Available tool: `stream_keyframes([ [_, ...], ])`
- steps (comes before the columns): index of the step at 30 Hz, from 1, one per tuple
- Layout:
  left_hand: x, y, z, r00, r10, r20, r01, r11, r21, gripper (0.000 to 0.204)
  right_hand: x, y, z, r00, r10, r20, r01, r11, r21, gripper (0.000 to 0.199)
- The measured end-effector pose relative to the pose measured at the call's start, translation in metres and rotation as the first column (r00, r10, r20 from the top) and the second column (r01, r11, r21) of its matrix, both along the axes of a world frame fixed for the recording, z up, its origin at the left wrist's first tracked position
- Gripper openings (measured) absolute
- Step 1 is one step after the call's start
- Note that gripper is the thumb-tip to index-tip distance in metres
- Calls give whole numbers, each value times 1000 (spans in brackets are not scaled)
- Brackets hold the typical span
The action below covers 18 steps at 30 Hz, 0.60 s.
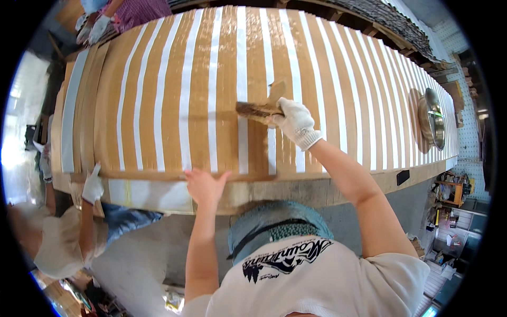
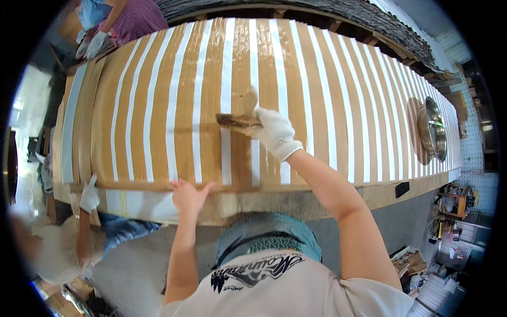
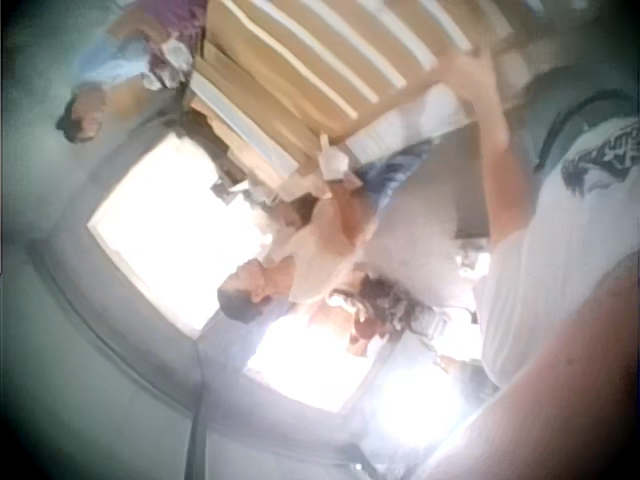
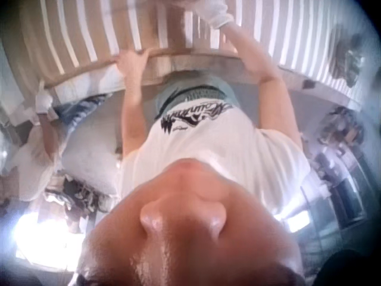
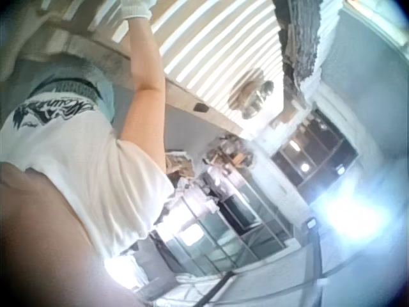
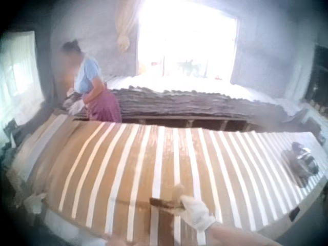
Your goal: The person repeatedly dips a brush into a metal bowl and applies a clear liquid to the surface of a large cylindrical object wrapped in brown paper and white tape. The person works along the length of the cylinder, smoothing the applied liquid with the brush.
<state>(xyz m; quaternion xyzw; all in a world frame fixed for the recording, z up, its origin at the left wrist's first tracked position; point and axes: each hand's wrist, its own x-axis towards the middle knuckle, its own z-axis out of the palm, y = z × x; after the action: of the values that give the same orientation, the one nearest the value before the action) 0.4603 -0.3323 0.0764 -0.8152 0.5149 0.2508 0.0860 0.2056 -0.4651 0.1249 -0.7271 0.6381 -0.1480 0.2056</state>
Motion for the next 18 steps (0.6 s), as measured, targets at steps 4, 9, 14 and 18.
stream_keyframes([
  [4, -2, 9, -26, 991, -58, 117, 72, 991, -116, 119, -62, -98, -20, 982, -141, -128, 130, 988, -88, 34],
  [9, -9, 2, -24, 997, 35, 75, -26, 993, -116, 121, -94, -220, -19, 942, -224, -252, 220, 975, -44, 43],
  [14, -7, 11, -32, 995, 72, 73, -67, 996, -66, 119, -111, -349, -45, 936, -257, -239, 219, 960, -174, 44],
  [18, -10, 2, -27, 992, 101, 73, -104, 994, 38, 119, -117, -432, -60, 934, -234, -270, 165, 953, -254, 45],
])
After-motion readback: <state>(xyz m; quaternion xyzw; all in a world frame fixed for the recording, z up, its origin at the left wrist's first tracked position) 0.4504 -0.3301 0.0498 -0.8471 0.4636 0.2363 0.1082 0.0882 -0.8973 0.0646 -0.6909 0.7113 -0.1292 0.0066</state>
